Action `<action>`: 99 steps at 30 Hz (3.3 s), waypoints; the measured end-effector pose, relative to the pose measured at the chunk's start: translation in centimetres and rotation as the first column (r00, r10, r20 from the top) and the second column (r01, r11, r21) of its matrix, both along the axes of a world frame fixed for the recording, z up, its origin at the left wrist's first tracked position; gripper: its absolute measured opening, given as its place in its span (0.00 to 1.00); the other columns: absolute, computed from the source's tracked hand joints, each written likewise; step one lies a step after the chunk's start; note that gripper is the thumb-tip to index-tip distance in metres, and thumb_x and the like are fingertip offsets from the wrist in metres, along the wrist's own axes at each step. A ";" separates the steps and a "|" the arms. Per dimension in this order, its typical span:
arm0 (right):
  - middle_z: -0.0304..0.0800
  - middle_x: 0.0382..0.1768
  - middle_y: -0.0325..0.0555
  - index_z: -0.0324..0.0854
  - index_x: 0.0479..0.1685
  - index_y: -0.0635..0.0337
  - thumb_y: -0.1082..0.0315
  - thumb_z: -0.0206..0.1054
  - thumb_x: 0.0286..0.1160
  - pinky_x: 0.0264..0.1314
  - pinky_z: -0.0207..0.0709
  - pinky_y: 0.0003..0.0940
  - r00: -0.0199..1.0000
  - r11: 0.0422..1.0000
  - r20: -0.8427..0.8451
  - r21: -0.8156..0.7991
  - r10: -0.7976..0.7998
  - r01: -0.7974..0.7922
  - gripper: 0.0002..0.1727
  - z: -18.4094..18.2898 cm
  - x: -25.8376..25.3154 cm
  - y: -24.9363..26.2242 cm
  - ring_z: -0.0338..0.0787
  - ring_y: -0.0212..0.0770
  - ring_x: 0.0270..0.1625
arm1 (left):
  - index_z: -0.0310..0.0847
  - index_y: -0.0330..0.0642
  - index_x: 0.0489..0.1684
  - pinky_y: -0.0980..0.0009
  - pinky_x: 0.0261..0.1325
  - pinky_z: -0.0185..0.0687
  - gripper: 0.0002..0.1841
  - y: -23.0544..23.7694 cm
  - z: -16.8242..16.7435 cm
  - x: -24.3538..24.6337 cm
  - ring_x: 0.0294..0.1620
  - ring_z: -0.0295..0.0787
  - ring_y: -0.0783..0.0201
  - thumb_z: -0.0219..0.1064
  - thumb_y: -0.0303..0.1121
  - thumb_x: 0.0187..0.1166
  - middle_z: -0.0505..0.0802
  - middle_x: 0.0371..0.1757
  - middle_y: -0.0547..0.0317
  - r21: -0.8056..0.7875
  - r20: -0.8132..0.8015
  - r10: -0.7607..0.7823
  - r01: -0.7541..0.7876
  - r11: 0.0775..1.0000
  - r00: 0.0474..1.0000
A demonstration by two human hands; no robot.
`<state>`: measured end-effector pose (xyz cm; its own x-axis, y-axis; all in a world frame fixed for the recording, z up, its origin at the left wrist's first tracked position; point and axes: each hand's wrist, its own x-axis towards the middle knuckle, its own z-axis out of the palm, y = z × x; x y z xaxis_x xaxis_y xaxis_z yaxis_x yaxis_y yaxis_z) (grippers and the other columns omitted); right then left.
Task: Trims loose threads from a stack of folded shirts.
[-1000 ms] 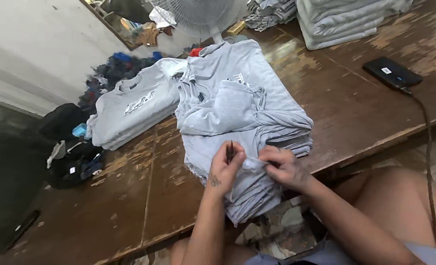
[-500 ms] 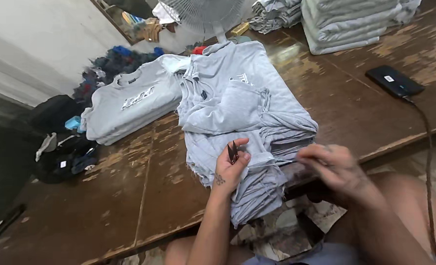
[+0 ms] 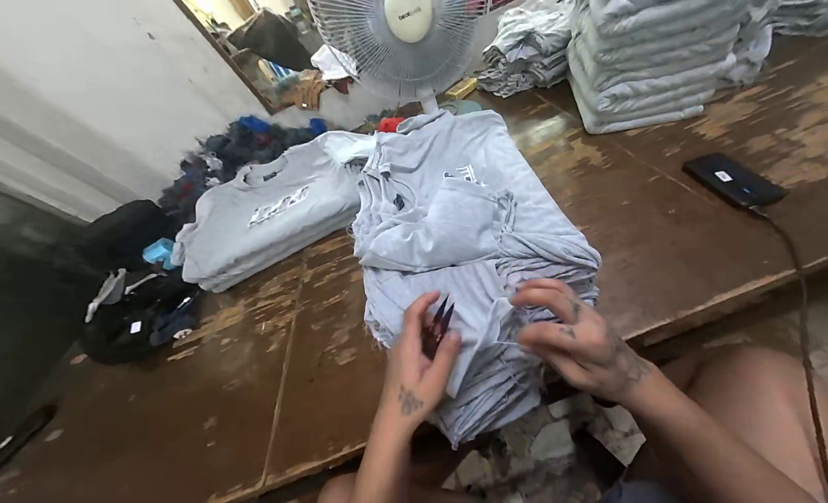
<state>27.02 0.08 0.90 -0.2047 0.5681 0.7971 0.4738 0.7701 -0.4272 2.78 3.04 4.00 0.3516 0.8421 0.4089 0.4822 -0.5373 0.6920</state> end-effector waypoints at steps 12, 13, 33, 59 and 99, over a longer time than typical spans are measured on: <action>0.84 0.67 0.56 0.85 0.40 0.49 0.58 0.62 0.86 0.86 0.65 0.41 1.000 1.000 0.021 0.004 0.008 -0.008 0.10 0.6 -0.3 -2.8 0.74 0.52 0.82 | 0.93 0.44 0.54 0.63 0.31 0.87 0.16 -4.5 2.3 1.3 0.36 0.95 0.57 0.58 0.31 0.78 0.96 0.40 0.55 0.461 -0.472 0.095 0.154 0.874 0.876; 0.84 0.68 0.56 0.85 0.39 0.49 0.57 0.61 0.86 0.87 0.64 0.42 1.000 1.000 0.025 -0.007 0.014 -0.013 0.11 0.6 -0.1 -3.1 0.73 0.53 0.83 | 0.93 0.44 0.53 0.62 0.30 0.87 0.16 -4.3 2.2 1.3 0.34 0.95 0.58 0.58 0.31 0.79 0.96 0.39 0.55 0.448 -0.469 0.095 0.144 0.882 0.878; 0.92 0.29 0.50 0.88 0.33 0.63 0.67 0.59 0.79 0.35 0.84 0.37 0.968 0.963 0.196 -0.184 -0.159 0.196 0.13 0.3 5.6 -2.4 0.91 0.43 0.31 | 0.84 0.33 0.38 0.87 0.31 0.72 0.08 -0.1 -3.4 1.1 0.25 0.75 0.86 0.64 0.31 0.79 0.83 0.25 0.72 -0.093 0.154 -0.093 0.108 0.990 0.984; 0.89 0.25 0.46 0.85 0.31 0.60 0.68 0.55 0.79 0.29 0.83 0.37 0.966 0.974 0.135 -0.016 -0.220 0.224 0.13 -0.3 0.6 -3.2 0.91 0.42 0.28 | 0.92 0.47 0.51 0.58 0.29 0.82 0.14 -1.6 4.7 4.0 0.33 0.91 0.52 0.61 0.36 0.78 0.93 0.35 0.55 0.452 -0.639 -0.021 0.397 0.799 0.769; 0.57 0.89 0.73 0.60 0.93 0.42 0.32 0.46 0.87 0.81 0.39 0.87 0.835 0.616 0.534 -0.704 0.130 0.355 0.40 7.0 -6.2 19.0 0.52 0.81 0.89 | 0.80 0.39 0.34 0.84 0.24 0.71 0.10 -0.8 -5.3 -4.7 0.17 0.72 0.85 0.55 0.30 0.84 0.80 0.20 0.77 -0.242 0.376 0.450 -0.383 0.891 0.810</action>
<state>20.78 19.12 7.87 -0.3044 0.9428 -0.1359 0.8483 0.2034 -0.4889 -1.95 2.20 -1.28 -0.2192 0.9303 0.2941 0.2894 -0.2259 0.9302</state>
